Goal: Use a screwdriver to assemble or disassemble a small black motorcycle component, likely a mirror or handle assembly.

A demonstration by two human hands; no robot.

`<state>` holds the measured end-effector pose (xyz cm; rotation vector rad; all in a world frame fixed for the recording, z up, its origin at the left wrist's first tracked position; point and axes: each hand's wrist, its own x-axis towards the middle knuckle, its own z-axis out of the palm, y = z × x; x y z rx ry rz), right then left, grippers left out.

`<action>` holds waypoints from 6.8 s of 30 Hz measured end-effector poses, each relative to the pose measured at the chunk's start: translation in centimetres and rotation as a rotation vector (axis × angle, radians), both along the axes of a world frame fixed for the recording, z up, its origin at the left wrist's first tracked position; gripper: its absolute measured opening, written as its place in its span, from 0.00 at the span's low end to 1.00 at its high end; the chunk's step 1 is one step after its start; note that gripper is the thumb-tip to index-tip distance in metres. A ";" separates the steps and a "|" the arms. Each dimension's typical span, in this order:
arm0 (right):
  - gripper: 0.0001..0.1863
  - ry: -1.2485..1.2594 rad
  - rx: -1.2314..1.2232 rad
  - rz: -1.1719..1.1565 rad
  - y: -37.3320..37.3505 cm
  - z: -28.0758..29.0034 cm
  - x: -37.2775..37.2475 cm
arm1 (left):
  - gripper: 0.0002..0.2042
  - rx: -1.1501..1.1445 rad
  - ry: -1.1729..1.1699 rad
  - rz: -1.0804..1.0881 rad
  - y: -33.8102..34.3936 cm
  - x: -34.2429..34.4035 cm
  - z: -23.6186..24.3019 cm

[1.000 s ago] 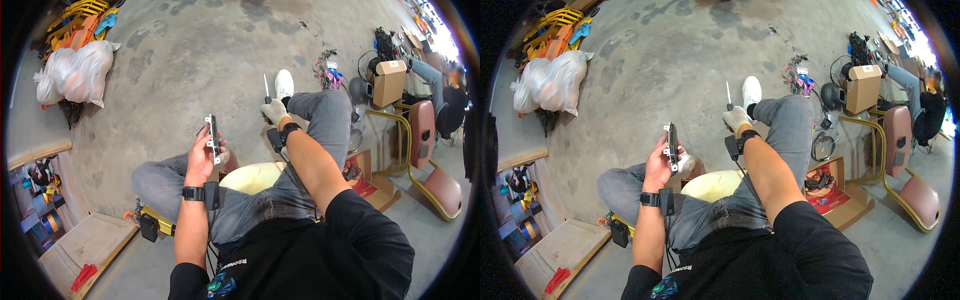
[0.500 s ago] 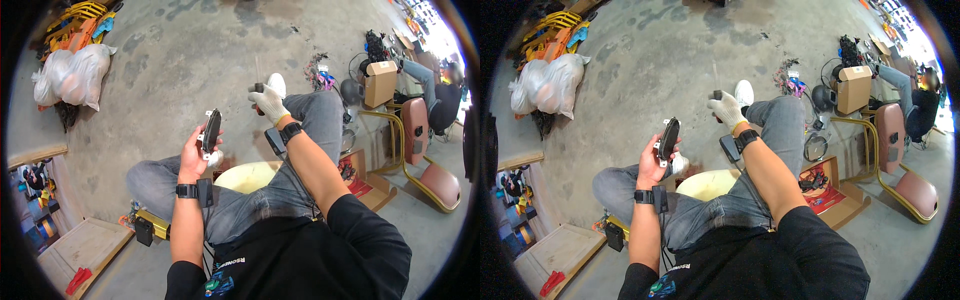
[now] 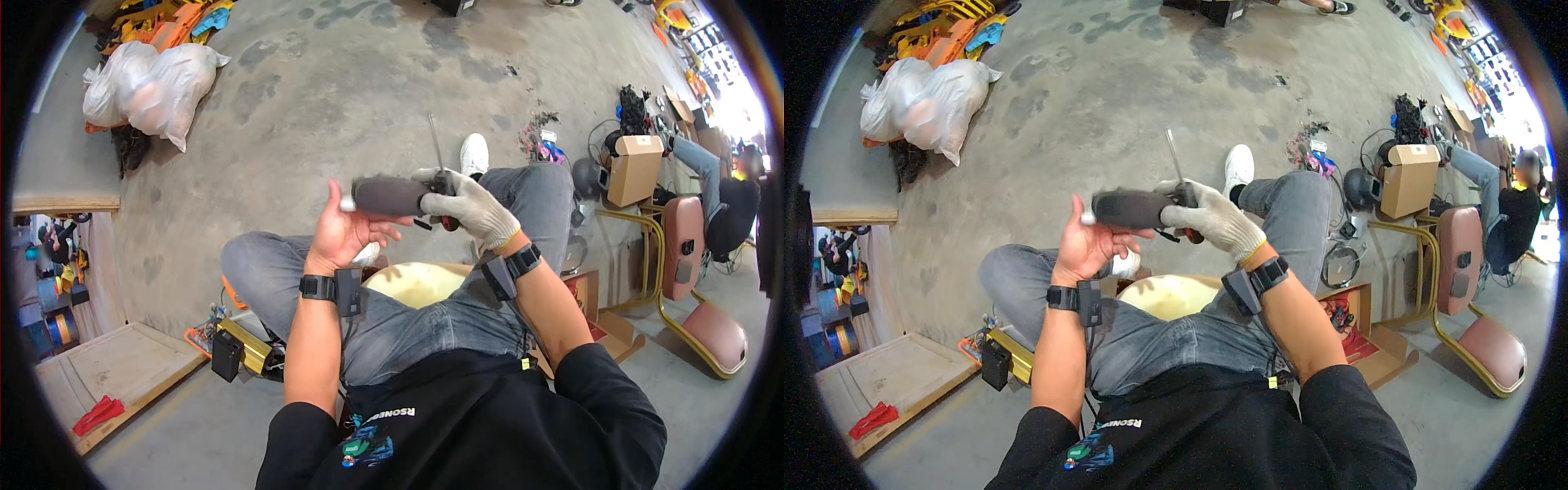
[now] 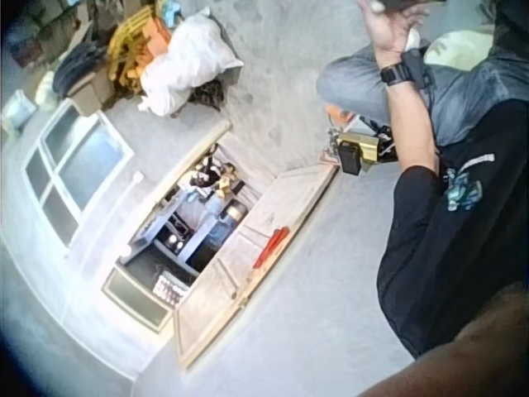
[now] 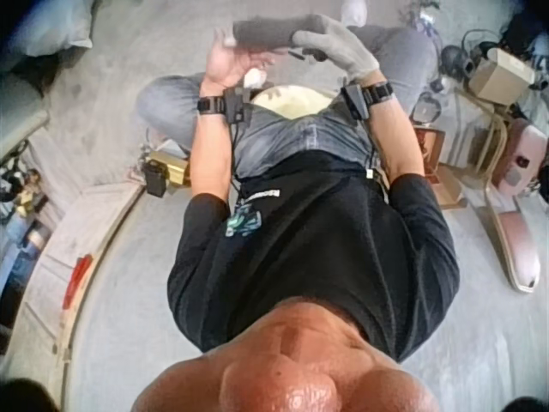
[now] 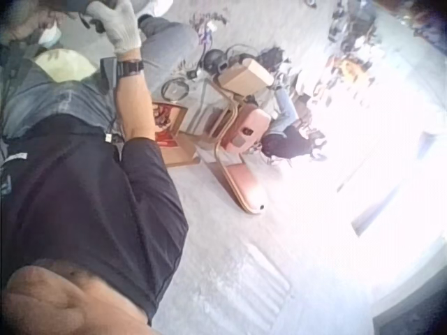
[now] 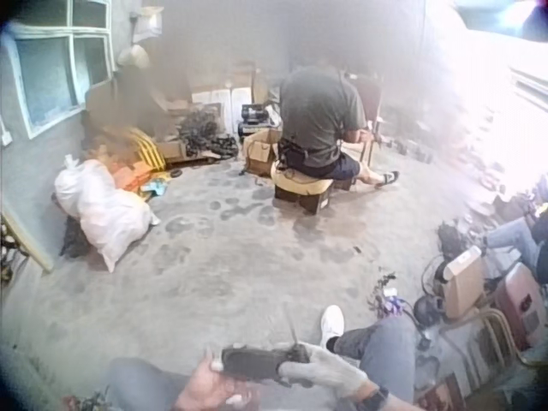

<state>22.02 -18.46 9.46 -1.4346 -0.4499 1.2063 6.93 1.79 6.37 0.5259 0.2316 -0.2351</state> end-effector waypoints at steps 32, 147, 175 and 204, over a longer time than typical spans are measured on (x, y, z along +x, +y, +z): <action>0.31 -0.088 -0.200 -0.199 -0.1 -1.4 -1.3 | 0.27 0.252 0.085 0.542 -0.5 0.3 -1.6; 0.18 0.219 0.066 -0.506 -2.2 -1.0 1.7 | 0.37 1.312 0.194 0.386 -2.2 0.8 -2.1; 0.16 0.204 -0.006 -0.227 -3.7 -3.1 3.3 | 0.37 1.295 0.255 0.396 -2.5 1.0 -1.8; 0.20 0.150 0.119 -0.482 -2.3 -1.9 2.2 | 0.38 1.272 0.175 0.403 -2.2 0.7 -3.0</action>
